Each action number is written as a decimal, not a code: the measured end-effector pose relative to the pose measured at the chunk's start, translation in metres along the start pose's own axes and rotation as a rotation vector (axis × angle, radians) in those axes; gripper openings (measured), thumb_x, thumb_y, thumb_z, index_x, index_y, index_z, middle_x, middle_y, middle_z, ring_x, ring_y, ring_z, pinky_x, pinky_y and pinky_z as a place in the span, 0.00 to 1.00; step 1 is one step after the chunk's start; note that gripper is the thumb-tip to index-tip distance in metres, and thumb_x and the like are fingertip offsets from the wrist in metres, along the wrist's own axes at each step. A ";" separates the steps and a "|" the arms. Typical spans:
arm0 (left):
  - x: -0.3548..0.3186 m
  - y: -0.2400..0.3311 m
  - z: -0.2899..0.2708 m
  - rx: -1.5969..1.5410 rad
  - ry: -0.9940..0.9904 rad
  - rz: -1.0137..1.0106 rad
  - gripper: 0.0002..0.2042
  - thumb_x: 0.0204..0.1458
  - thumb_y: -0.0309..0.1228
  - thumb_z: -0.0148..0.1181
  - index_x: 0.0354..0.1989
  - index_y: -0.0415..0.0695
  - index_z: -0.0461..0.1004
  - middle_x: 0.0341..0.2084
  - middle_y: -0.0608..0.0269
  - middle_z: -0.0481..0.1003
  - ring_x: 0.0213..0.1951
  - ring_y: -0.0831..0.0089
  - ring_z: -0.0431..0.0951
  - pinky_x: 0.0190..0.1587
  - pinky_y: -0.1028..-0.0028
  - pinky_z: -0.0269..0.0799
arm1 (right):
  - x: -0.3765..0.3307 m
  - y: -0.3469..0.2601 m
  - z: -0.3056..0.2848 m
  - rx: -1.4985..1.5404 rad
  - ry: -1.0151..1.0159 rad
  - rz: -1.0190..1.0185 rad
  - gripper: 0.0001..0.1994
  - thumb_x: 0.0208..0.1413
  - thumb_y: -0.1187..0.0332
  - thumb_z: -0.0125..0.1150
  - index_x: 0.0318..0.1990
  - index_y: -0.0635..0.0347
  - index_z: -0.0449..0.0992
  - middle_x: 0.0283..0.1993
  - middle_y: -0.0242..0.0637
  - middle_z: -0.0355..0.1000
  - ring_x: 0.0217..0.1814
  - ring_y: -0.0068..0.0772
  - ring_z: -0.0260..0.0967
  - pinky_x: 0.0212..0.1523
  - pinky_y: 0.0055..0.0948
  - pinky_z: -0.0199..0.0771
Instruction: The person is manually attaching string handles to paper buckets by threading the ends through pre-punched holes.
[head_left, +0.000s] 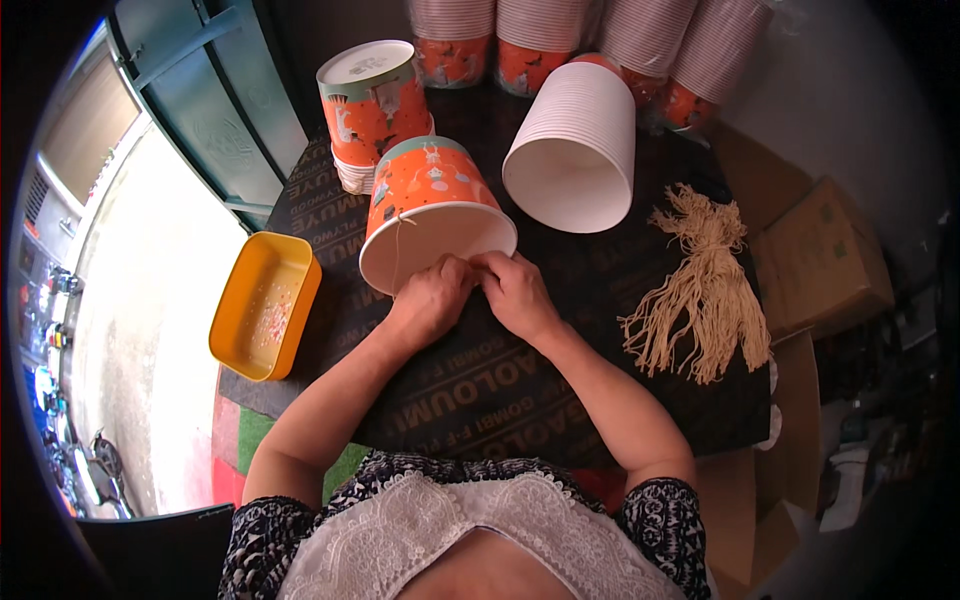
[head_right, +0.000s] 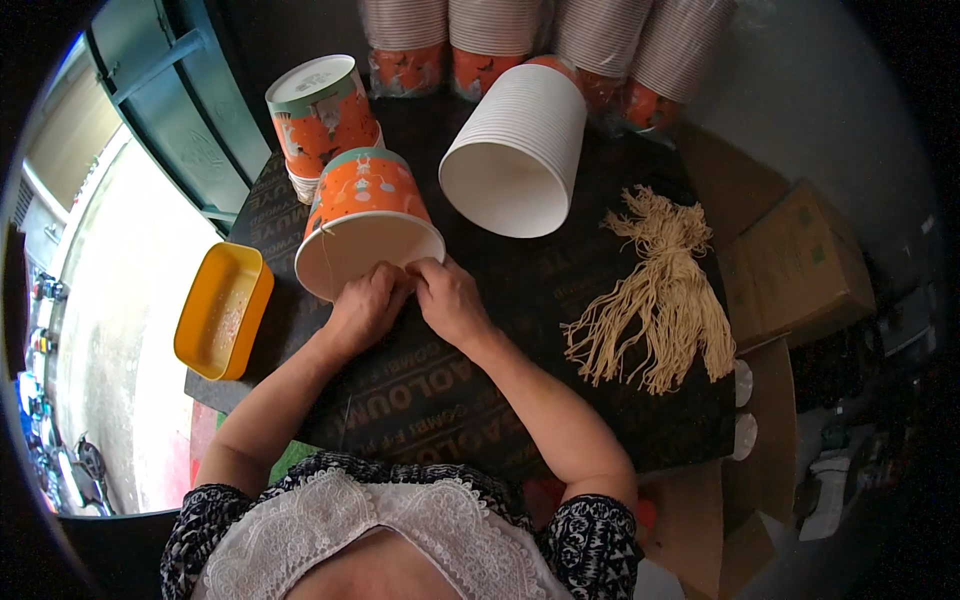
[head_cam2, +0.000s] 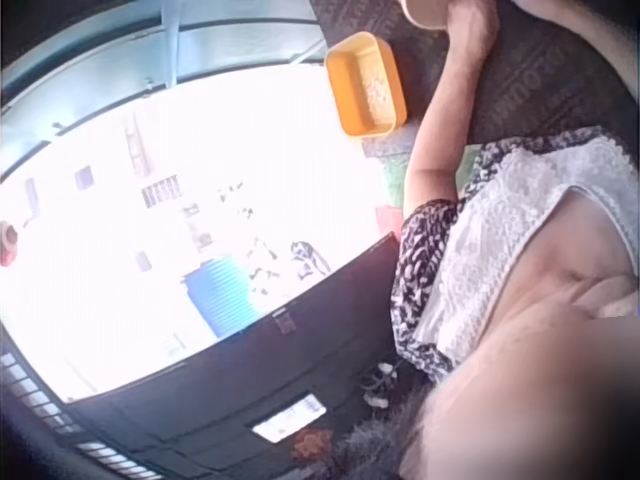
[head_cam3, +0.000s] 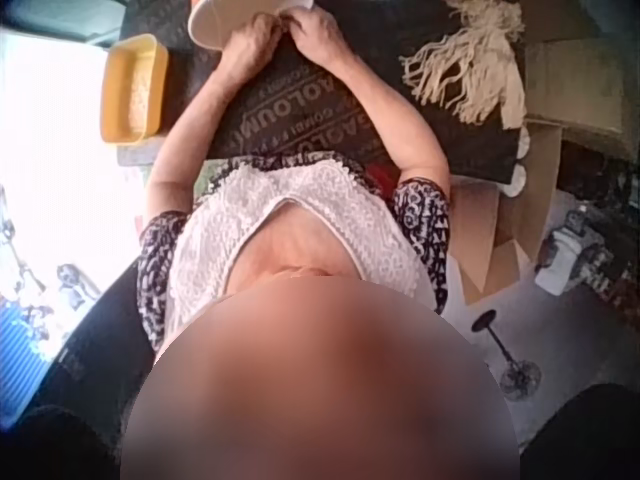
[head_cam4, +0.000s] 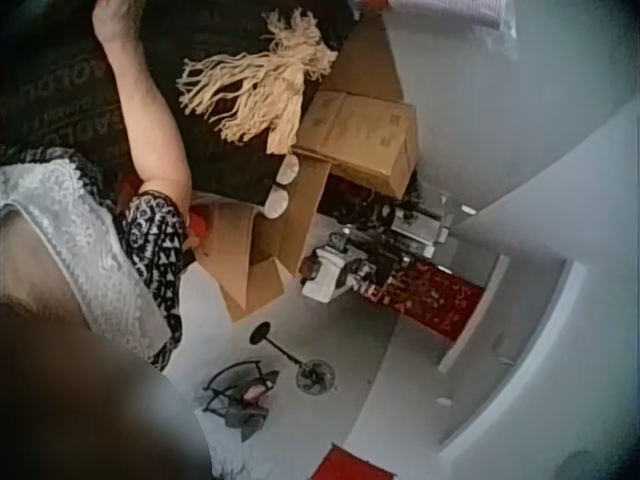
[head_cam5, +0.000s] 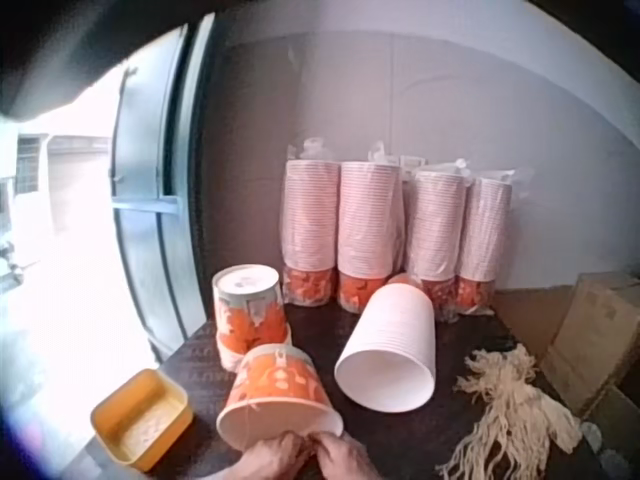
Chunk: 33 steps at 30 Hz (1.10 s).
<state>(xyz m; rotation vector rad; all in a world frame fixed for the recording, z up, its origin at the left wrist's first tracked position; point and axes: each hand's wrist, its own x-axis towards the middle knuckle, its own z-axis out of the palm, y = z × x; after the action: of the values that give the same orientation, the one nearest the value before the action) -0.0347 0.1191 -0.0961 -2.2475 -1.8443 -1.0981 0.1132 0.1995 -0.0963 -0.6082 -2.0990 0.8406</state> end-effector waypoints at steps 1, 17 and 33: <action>0.000 0.000 0.000 -0.001 0.021 0.022 0.08 0.51 0.28 0.58 0.33 0.38 0.68 0.27 0.46 0.73 0.30 0.49 0.76 0.32 0.57 0.73 | 0.000 0.001 0.001 -0.014 0.007 -0.010 0.07 0.52 0.80 0.56 0.39 0.65 0.75 0.37 0.54 0.73 0.40 0.55 0.73 0.39 0.40 0.75; 0.003 -0.004 -0.011 -0.279 0.010 -0.272 0.05 0.46 0.24 0.61 0.30 0.36 0.74 0.26 0.51 0.75 0.30 0.59 0.77 0.33 0.66 0.71 | -0.003 0.001 0.000 -0.066 -0.062 -0.066 0.05 0.53 0.78 0.55 0.37 0.65 0.66 0.36 0.56 0.68 0.39 0.62 0.68 0.35 0.48 0.69; 0.010 0.007 -0.014 -0.272 0.077 -0.496 0.05 0.46 0.24 0.54 0.27 0.35 0.74 0.25 0.43 0.75 0.32 0.48 0.77 0.35 0.60 0.72 | -0.004 -0.008 -0.011 -0.154 -0.216 -0.212 0.09 0.54 0.79 0.48 0.42 0.69 0.64 0.49 0.63 0.60 0.50 0.66 0.61 0.48 0.49 0.67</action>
<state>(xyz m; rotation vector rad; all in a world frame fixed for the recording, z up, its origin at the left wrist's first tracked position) -0.0351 0.1190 -0.0778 -1.8645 -2.4211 -1.5618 0.1234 0.1957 -0.0870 -0.3771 -2.3913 0.6523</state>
